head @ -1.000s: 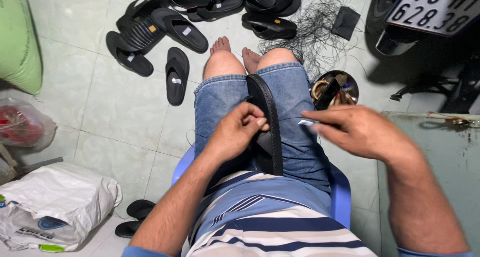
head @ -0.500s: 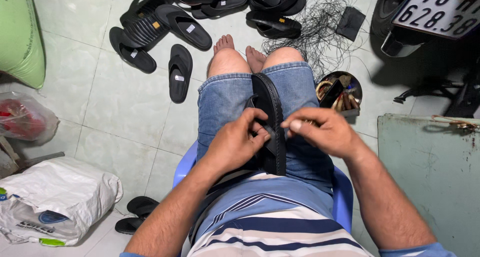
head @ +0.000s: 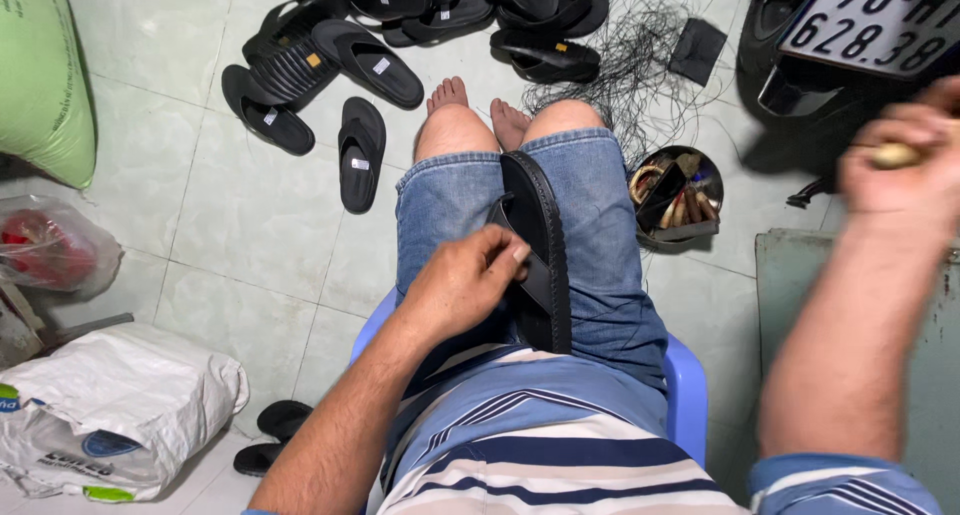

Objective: The person sits on a blue plastic chair and sews a black flip-flop using a needle and thread. They hold the slipper on their lap and repeatedly push the needle through the sole and strap while pulling the thread tight. Several other black slippers are scattered on the tiled floor nearby.

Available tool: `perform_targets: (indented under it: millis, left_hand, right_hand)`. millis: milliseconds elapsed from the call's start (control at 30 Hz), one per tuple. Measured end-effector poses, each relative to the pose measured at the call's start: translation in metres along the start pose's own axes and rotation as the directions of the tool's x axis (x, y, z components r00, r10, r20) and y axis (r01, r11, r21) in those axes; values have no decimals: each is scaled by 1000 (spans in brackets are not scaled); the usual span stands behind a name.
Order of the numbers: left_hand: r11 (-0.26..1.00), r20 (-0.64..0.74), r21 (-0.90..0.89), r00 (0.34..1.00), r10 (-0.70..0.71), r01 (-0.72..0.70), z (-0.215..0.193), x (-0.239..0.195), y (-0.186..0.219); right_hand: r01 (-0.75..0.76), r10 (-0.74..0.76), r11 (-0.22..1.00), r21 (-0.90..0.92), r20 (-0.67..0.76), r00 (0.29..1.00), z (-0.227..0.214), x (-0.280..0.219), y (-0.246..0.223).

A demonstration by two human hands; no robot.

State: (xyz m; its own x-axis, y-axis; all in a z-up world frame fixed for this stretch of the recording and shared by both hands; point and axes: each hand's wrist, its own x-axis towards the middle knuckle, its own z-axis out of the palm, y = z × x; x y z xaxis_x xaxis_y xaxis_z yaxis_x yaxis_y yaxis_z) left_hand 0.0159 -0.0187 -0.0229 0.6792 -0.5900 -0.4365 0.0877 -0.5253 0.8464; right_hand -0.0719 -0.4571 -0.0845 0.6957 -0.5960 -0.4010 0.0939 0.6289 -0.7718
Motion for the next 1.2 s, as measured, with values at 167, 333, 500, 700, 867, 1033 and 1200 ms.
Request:
perform_targets:
  millis: [167,333,500,700,867,1033,1200]
  left_hand:
    - [885,222,462,959,-179,58,-6,-11,10]
    - [877,251,480,958,-138,0,-11,-19,19]
    - [893,206,444,978,-16,-79,-17,-28,28]
    - [606,2,-723,877,480,-330,-21,-37,31]
    - [974,95,213,991,-98,76,-19,-11,43]
    - [986,107,-143,992,-66,81,17,24,-32]
    - [996,130,-88,991,26,-15,4,9,-10]
  right_hand:
    - [707,-572,12,-708,575,586,87,-88,29]
    - [722,-92,122,-681,717,691,119,-144,118]
    - [650,15,135,-748,657,754,130,-145,132]
    - [318,221,279,-906,383,897,126,-145,127]
    - [210,337,299,-931,309,890,127,-140,124]
    - [248,296,315,-916,343,891,128,-142,126]
    - [264,306,283,-922,348,886,142,-148,110]
